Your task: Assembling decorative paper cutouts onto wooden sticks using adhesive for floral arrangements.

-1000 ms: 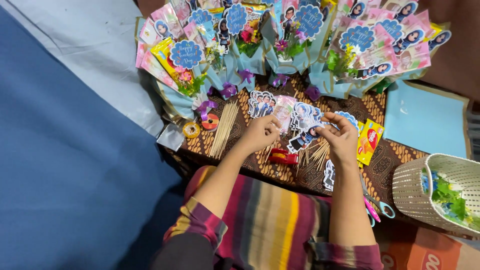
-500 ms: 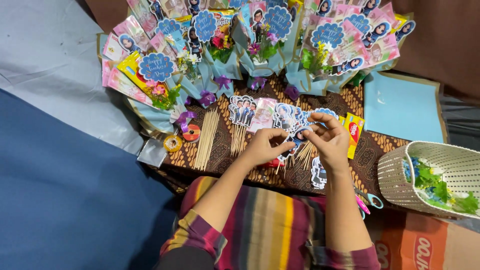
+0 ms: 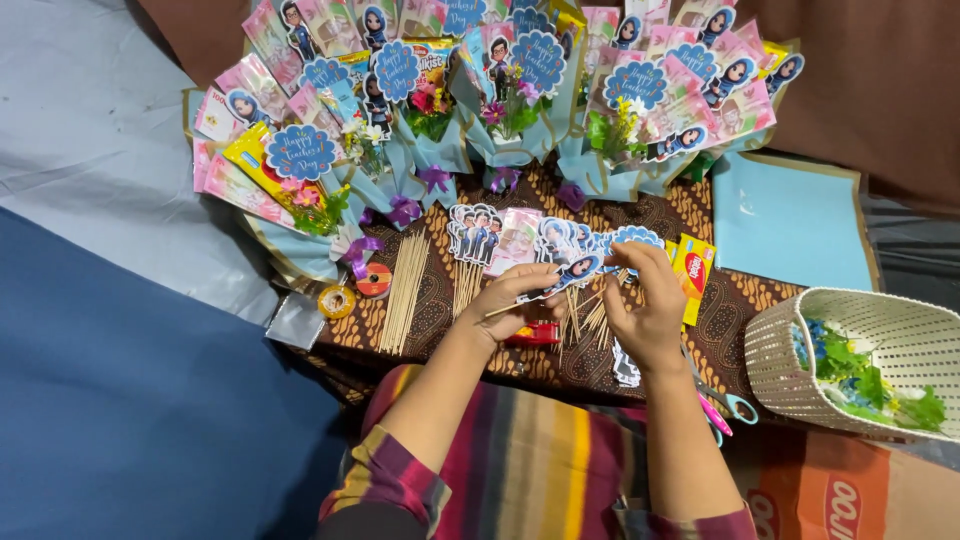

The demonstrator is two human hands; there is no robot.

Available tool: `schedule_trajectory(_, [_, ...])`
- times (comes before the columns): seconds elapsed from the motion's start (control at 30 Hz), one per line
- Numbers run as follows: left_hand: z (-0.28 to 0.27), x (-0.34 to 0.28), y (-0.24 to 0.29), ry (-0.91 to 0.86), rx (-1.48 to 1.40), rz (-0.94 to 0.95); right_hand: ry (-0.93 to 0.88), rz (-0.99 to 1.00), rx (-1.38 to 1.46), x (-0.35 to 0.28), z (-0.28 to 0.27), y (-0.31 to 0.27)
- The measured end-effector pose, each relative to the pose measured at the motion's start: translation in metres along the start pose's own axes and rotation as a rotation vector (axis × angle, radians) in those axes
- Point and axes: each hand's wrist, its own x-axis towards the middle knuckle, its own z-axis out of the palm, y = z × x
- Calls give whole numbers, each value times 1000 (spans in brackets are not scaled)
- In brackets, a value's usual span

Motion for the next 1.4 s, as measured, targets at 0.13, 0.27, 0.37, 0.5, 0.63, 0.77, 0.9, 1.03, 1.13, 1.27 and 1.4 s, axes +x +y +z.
schedule_trajectory(0.13, [-2, -2, 2, -51, -107, -5, -39, -25, 4, -1, -4, -4])
schedule_trajectory(0.27, [12, -13, 15, -120, -165, -44, -77, -17, -3, -9, -6, -7])
schedule_trajectory(0.37, [0, -4, 8, -152, -175, -4, -84, -26, 0, -11, -3, -14])
schedule_trajectory(0.5, [4, -5, 19, -13, -154, 40, -73, -39, 18, -12, -2, -17])
schedule_trajectory(0.63, [-29, 11, 2, 179, -49, 261, -3, -9, 70, -13, -3, -9])
schedule_trajectory(0.77, [-61, 26, -14, 251, -176, 263, 66, 61, 212, -14, -3, 3])
schedule_trajectory(0.9, [-44, 21, 1, 245, -295, 217, 54, 160, 269, -23, 5, 14])
schedule_trajectory(1.03, [-9, 4, 24, 248, -227, 318, 48, 287, 290, -32, 18, 12])
schedule_trajectory(1.13, [-12, 8, 21, 274, -191, 352, 38, 309, 266, -34, 25, 10])
schedule_trajectory(1.27, [-10, 11, 16, 362, -135, 398, 36, 375, 287, -39, 32, 14])
schedule_trajectory(1.4, [-17, 17, 12, 360, 34, 519, 30, 412, 328, -41, 36, 10])
